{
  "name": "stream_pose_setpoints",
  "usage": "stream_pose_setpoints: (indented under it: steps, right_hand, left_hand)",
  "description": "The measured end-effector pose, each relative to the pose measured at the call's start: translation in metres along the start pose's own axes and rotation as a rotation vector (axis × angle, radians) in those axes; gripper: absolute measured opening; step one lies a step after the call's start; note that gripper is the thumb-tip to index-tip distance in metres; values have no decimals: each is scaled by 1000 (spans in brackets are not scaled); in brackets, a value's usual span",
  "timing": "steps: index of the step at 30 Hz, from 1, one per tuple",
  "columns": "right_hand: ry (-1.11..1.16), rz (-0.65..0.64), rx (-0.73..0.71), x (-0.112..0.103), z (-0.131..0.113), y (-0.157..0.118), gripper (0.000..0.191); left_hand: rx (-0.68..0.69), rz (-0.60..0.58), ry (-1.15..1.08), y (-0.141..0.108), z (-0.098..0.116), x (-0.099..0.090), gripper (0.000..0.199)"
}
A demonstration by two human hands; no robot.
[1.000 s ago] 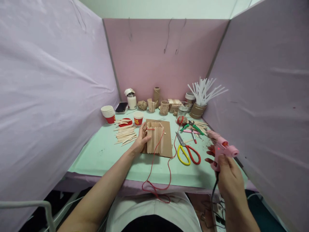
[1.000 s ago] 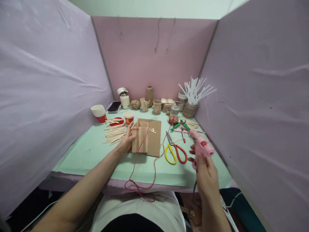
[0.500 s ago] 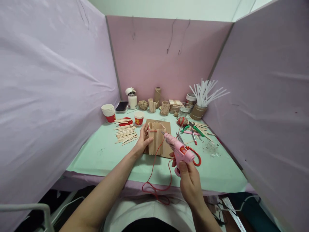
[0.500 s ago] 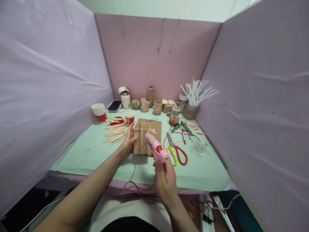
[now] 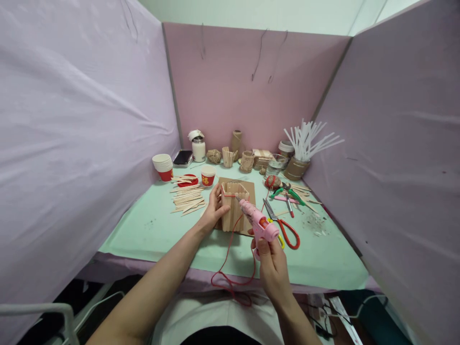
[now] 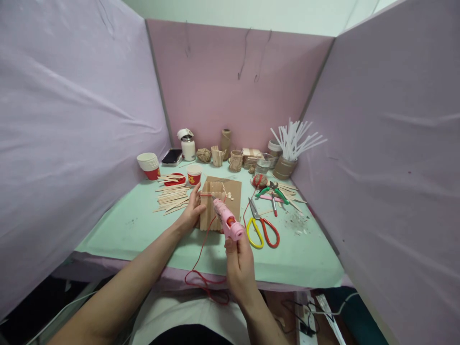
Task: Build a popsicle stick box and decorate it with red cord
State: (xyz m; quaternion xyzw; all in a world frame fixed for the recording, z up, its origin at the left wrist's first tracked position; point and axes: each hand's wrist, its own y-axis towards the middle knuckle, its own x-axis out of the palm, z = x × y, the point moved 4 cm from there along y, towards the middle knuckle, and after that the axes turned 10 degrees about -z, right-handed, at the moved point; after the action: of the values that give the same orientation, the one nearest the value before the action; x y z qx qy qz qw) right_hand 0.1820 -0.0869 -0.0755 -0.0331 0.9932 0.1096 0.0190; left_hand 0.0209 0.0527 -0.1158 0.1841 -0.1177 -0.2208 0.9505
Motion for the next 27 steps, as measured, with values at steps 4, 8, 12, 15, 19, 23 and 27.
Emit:
stream_pose_setpoints:
  steps: [4, 8, 12, 15, 19, 23, 27]
  right_hand:
    - [-29, 66, -41, -1, 1, -1, 42]
    - [-42, 61, -9, 0, 5, -1, 44]
    - [-56, 77, -1, -1, 8, -2, 43]
    - [-59, 77, -2, -1, 11, -2, 44]
    - [-74, 76, -1, -1, 11, -2, 46]
    - [-106, 88, -49, -1, 9, -2, 45]
    - [-152, 108, -118, -1, 5, -2, 43]
  left_hand:
    - [-8, -9, -2, -1, 4, 2, 99]
    - [-14, -9, -2, -1, 5, 2, 100]
    - [-17, -15, -2, -2, 6, 3, 100]
    - [-16, -17, -5, -2, 5, 3, 101]
    - [-17, -19, 1, -2, 4, 2, 99]
    - [3, -19, 5, -1, 3, 1, 97]
    - [1, -16, 19, -1, 3, 1, 101]
